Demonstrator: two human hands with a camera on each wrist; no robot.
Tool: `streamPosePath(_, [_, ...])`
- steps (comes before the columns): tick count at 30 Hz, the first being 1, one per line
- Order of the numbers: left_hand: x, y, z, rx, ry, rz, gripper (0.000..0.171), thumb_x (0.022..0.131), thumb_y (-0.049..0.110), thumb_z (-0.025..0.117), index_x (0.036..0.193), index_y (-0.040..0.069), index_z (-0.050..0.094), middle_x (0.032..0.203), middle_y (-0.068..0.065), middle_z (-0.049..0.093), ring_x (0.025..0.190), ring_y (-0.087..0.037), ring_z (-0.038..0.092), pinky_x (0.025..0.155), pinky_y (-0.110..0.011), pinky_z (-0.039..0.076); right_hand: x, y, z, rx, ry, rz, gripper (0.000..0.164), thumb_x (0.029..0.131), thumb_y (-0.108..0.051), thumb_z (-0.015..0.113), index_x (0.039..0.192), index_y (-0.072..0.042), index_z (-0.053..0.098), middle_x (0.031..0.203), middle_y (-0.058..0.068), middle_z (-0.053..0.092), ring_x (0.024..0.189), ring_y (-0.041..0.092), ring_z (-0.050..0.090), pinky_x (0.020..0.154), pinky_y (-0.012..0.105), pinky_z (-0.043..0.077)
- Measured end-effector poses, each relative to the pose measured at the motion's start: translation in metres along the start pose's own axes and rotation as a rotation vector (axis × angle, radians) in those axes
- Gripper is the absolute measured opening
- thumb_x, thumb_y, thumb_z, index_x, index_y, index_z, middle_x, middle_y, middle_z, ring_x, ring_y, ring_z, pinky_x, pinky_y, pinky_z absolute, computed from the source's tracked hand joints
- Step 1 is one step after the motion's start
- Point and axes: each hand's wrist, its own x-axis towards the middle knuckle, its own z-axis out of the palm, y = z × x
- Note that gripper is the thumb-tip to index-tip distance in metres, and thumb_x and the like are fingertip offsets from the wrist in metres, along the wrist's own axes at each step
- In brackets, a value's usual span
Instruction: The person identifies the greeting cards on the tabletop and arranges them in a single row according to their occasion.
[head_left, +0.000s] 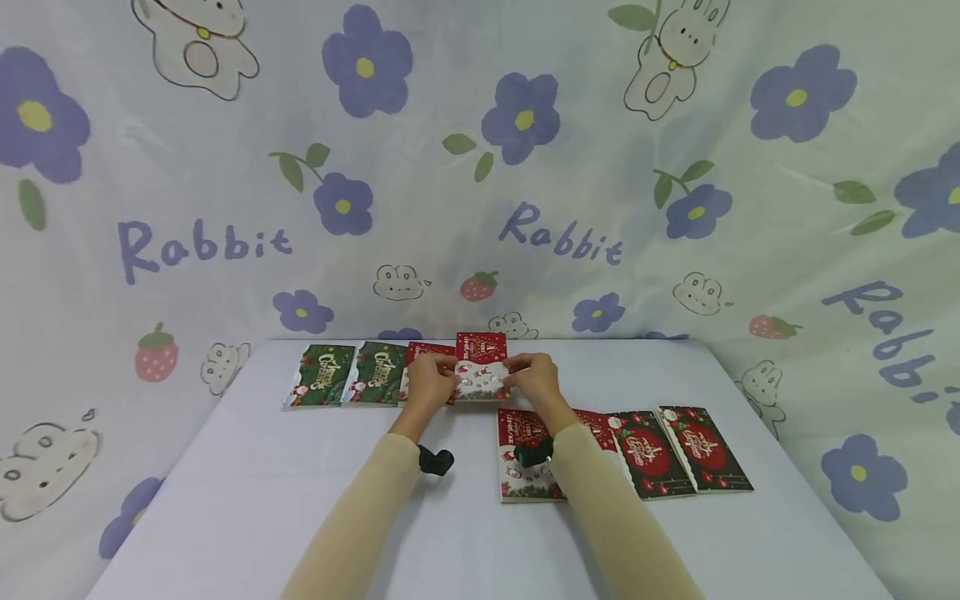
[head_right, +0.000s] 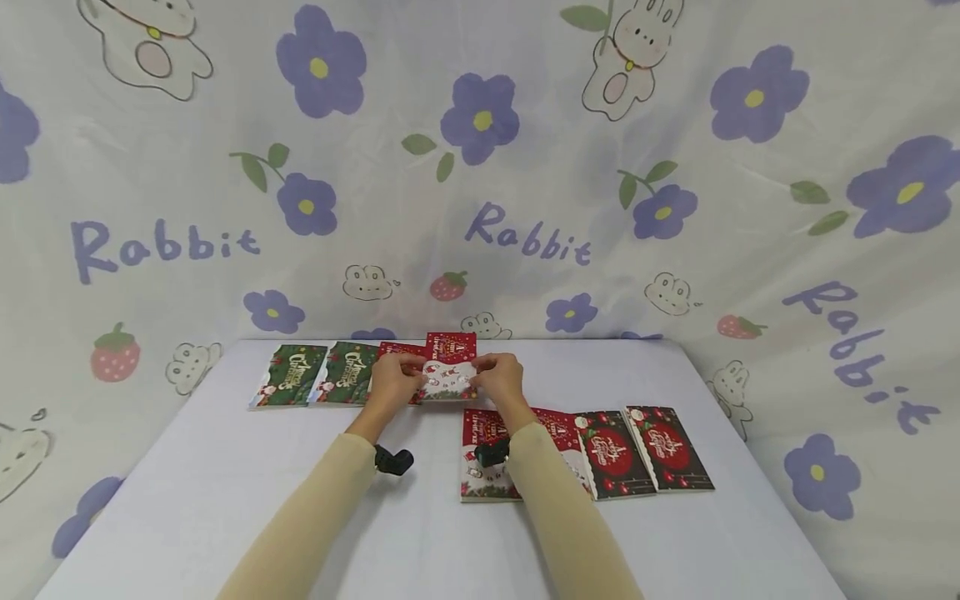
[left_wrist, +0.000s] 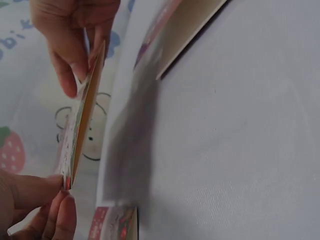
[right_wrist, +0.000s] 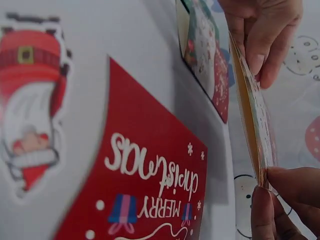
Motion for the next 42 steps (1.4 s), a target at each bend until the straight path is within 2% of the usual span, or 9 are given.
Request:
streamPosePath(6, [0.009, -0.009, 0.007, 0.012, -0.028, -0.025, 0.025, 0.086, -0.007, 0.079, 0.111, -0.003, 0.079, 0.092, -0.014, 0.072, 0.082, -0.024, 0.065, 0.07, -0.038, 0.054, 0.008, -0.001, 0.007, -0.043, 0.019, 0.037, 0.03, 0.082, 0.008, 0.083, 0.11, -0.002, 0.079, 0.108, 0.012, 0.073, 0.108, 0.031, 0.064, 0.1, 0.048, 0.052])
streamPosePath(12, [0.013, -0.018, 0.013, -0.011, -0.035, -0.063, 0.022, 0.087, -0.007, 0.078, 0.109, -0.004, 0.079, 0.098, -0.016, 0.073, 0.085, -0.026, 0.066, 0.075, -0.041, 0.056, 0.01, 0.0, 0.01, -0.06, 0.024, 0.058, 0.03, 0.081, 0.008, 0.083, 0.109, -0.001, 0.079, 0.11, 0.013, 0.071, 0.108, 0.031, 0.064, 0.098, 0.047, 0.052])
streamPosePath(17, [0.016, -0.022, 0.017, -0.036, -0.036, -0.091, 0.023, 0.087, -0.009, 0.078, 0.11, -0.004, 0.079, 0.096, -0.016, 0.073, 0.082, -0.025, 0.068, 0.074, -0.041, 0.057, 0.011, 0.002, 0.01, -0.061, 0.013, 0.056, 0.03, 0.081, 0.009, 0.082, 0.109, -0.001, 0.079, 0.11, 0.014, 0.071, 0.107, 0.031, 0.064, 0.097, 0.047, 0.052])
streamPosePath(25, [0.016, -0.025, 0.021, -0.027, -0.019, -0.09, 0.025, 0.084, -0.01, 0.079, 0.108, -0.004, 0.079, 0.093, -0.015, 0.073, 0.079, -0.023, 0.065, 0.071, -0.036, 0.053, 0.015, 0.007, 0.011, -0.069, 0.005, 0.081, 0.029, 0.083, 0.008, 0.081, 0.11, -0.002, 0.079, 0.109, 0.013, 0.07, 0.11, 0.033, 0.064, 0.101, 0.048, 0.05])
streamPosePath(30, [0.014, -0.026, 0.023, -0.032, -0.001, -0.081, 0.024, 0.082, -0.012, 0.078, 0.106, -0.006, 0.079, 0.09, -0.016, 0.072, 0.079, -0.023, 0.063, 0.067, -0.032, 0.05, 0.017, 0.009, 0.013, -0.087, -0.003, 0.074, 0.028, 0.083, 0.008, 0.081, 0.109, -0.001, 0.078, 0.106, 0.013, 0.07, 0.106, 0.032, 0.065, 0.099, 0.046, 0.051])
streamPosePath(35, [0.013, -0.026, 0.025, -0.007, 0.007, -0.07, 0.022, 0.083, -0.011, 0.079, 0.104, -0.006, 0.079, 0.087, -0.016, 0.072, 0.079, -0.024, 0.063, 0.068, -0.035, 0.051, 0.019, 0.009, 0.014, -0.1, -0.001, 0.089, 0.023, 0.084, 0.007, 0.081, 0.106, 0.0, 0.079, 0.103, 0.013, 0.07, 0.103, 0.03, 0.064, 0.096, 0.045, 0.052])
streamPosePath(42, [0.012, -0.028, 0.027, 0.039, 0.015, -0.065, 0.02, 0.084, -0.01, 0.078, 0.104, -0.005, 0.08, 0.087, -0.015, 0.073, 0.083, -0.028, 0.067, 0.079, -0.046, 0.057, 0.02, 0.009, 0.02, -0.202, 0.013, 0.061, 0.018, 0.086, 0.004, 0.079, 0.104, 0.0, 0.079, 0.109, 0.015, 0.073, 0.1, 0.029, 0.066, 0.094, 0.043, 0.056])
